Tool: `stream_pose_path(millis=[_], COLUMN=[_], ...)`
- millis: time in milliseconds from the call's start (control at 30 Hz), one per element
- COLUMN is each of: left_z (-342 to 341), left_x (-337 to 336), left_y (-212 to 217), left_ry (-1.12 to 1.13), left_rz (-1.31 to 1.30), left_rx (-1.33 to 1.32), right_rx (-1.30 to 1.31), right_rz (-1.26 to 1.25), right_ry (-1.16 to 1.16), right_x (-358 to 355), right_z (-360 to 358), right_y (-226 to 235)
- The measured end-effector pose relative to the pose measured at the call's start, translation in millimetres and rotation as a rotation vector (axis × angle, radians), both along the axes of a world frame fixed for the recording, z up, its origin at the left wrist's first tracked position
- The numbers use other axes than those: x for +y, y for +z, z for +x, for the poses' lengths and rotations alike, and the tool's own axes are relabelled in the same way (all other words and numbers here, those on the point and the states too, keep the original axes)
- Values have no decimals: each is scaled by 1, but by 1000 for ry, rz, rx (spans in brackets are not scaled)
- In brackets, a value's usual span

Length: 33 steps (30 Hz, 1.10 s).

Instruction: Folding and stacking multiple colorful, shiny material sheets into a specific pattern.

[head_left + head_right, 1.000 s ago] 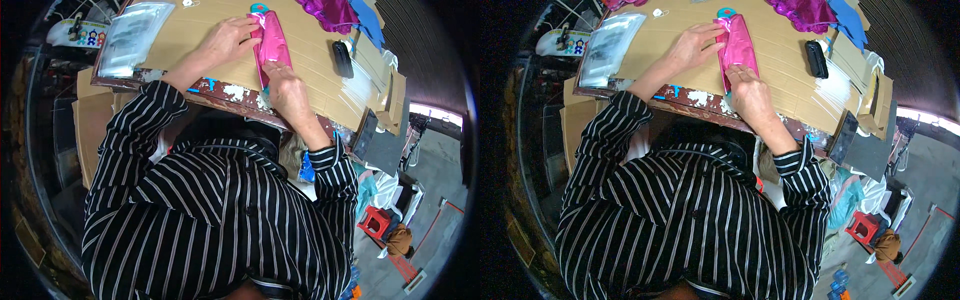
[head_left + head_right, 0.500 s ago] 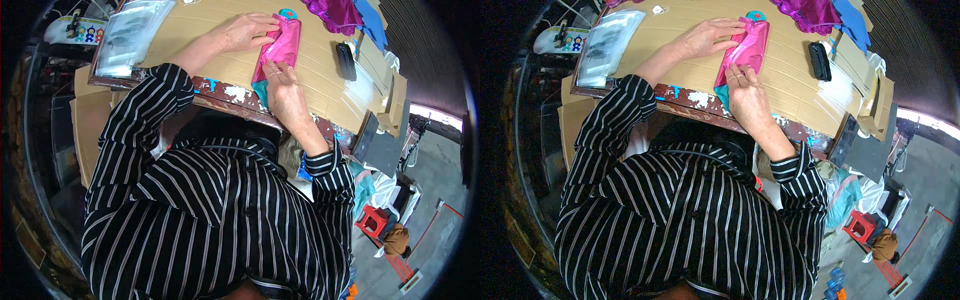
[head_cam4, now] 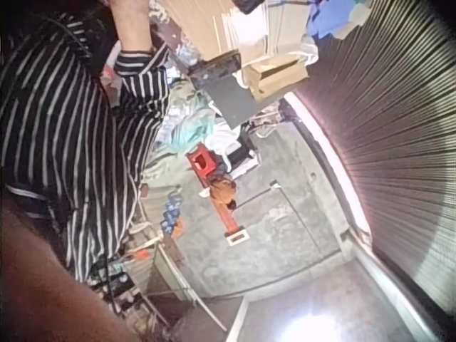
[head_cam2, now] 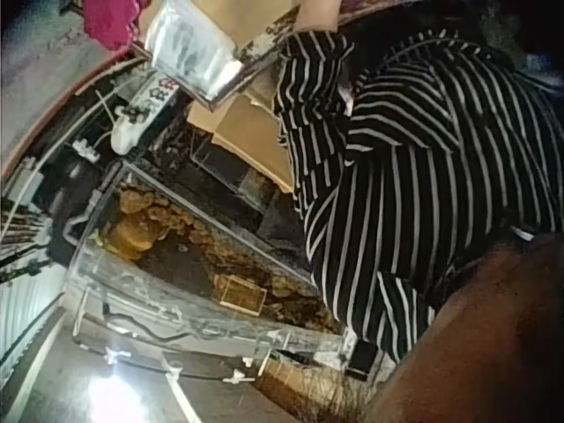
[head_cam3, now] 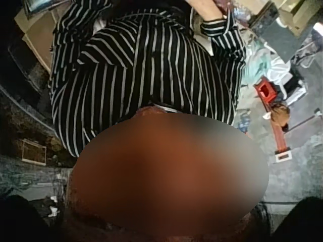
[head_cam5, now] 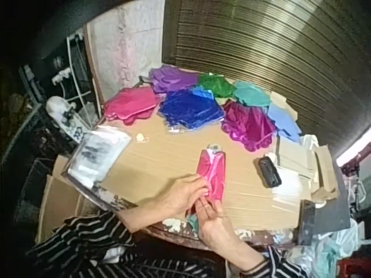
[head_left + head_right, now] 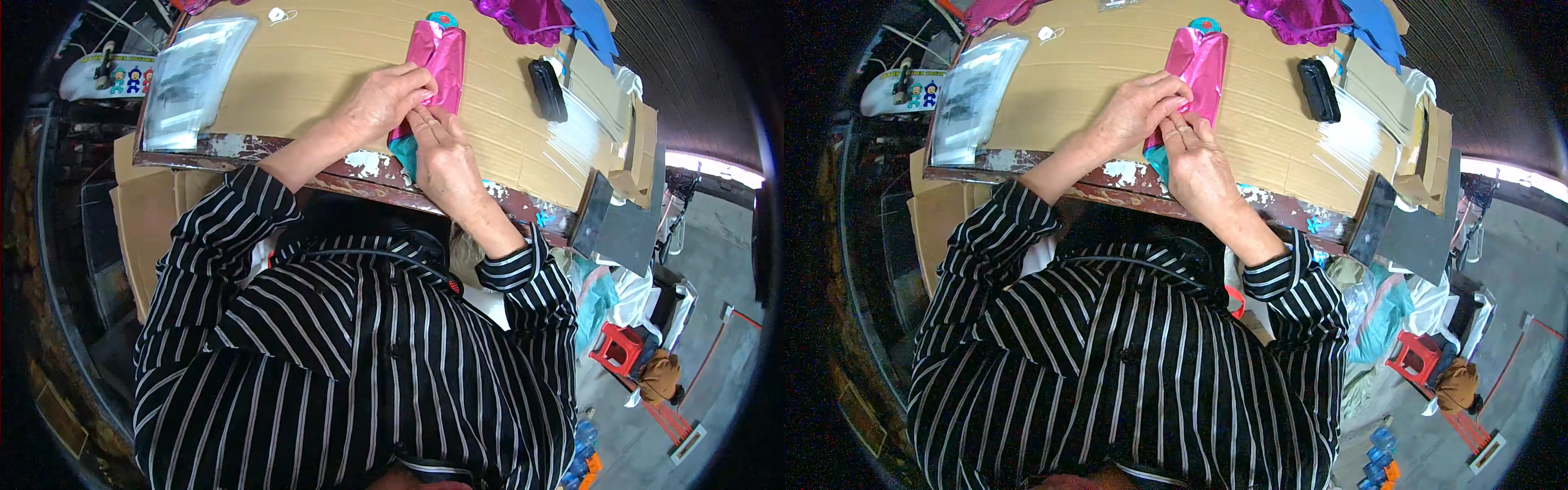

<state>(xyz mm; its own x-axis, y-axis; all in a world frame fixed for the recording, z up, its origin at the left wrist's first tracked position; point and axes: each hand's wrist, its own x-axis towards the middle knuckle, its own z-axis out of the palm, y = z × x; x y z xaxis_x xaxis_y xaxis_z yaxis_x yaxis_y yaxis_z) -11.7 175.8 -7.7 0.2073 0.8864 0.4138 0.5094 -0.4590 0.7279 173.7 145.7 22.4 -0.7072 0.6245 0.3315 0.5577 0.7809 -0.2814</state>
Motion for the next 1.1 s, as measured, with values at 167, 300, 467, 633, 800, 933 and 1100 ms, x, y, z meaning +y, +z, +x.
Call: stream_pose_path(millis=[167,300,467,633,800,933,1100], left_z=[4,10,11,11,12,11,12], left_x=[-6,-16,-18,-17,-18,-19,-18], left_y=[6,18,19,20,24,23,20], left_ry=[-27,0,-36,-55,-60,-39,-45], left_rz=[-27,46,-40,-13,-18,2,22], left_rx=[41,247,290,394,408,401,385], right_rx=[464,100,-63,-195,-187,-174,-99], right_rz=[-387,-356,-412,-527,-481,-386,-203], right_ry=[-196,-323,-297,-279,-307,-315,-424], right_x=[49,100,141,189,230,254,252], right_z=[31,53,46,34,29,26,19], right_y=[23,16,13,24,17,12,6])
